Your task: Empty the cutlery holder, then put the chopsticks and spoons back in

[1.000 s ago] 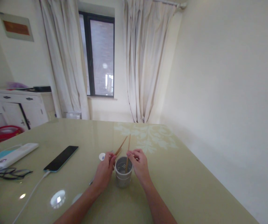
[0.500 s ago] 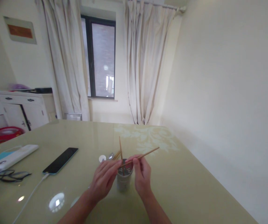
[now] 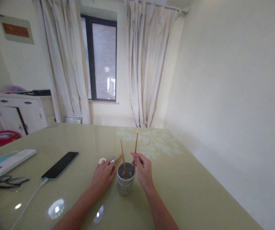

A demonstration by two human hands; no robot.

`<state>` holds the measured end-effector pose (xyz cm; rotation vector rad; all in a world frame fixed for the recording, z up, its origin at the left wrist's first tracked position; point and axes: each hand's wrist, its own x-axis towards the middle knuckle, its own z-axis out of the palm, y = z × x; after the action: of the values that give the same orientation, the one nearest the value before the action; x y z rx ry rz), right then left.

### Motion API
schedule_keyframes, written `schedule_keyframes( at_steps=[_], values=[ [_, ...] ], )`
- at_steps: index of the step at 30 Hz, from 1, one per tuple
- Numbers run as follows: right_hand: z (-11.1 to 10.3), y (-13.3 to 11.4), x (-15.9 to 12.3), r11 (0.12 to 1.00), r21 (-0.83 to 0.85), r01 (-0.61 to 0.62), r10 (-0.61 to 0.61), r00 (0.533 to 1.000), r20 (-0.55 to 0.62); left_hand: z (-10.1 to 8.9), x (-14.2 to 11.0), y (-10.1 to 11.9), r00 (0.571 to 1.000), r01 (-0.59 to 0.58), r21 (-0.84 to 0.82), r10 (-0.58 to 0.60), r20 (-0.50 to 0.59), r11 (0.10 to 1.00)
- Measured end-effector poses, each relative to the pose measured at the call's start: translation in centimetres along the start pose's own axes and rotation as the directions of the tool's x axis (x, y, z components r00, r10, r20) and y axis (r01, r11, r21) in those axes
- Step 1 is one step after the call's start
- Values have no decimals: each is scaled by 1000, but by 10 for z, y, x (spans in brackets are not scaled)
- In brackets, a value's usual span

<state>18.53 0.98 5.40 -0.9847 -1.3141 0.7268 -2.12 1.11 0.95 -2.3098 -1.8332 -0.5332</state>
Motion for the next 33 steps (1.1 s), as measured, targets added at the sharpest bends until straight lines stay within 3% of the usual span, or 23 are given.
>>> schedule_keyframes(
  at_steps=[5,13,22,28,33],
  values=[
    [-1,5,-2,993,-112,33,-25,997,73,0,-3,-1,999,40,33,-40,1,999],
    [0,15,-5,998,0,-61,60,978,199,-5,-4,-5,1000,18,29,-18,10,999],
    [0,12,-8,996,8,-91,88,982,165,-1,-5,-3,999,0,0,0,-33,1000],
    [-1,15,-10,997,-23,-71,74,988,132,-1,0,-4,994,73,-205,-89,-68,976],
    [0,13,-10,997,-37,-64,68,989,129,0,5,-6,966,147,-439,-223,-127,886]
  ],
)
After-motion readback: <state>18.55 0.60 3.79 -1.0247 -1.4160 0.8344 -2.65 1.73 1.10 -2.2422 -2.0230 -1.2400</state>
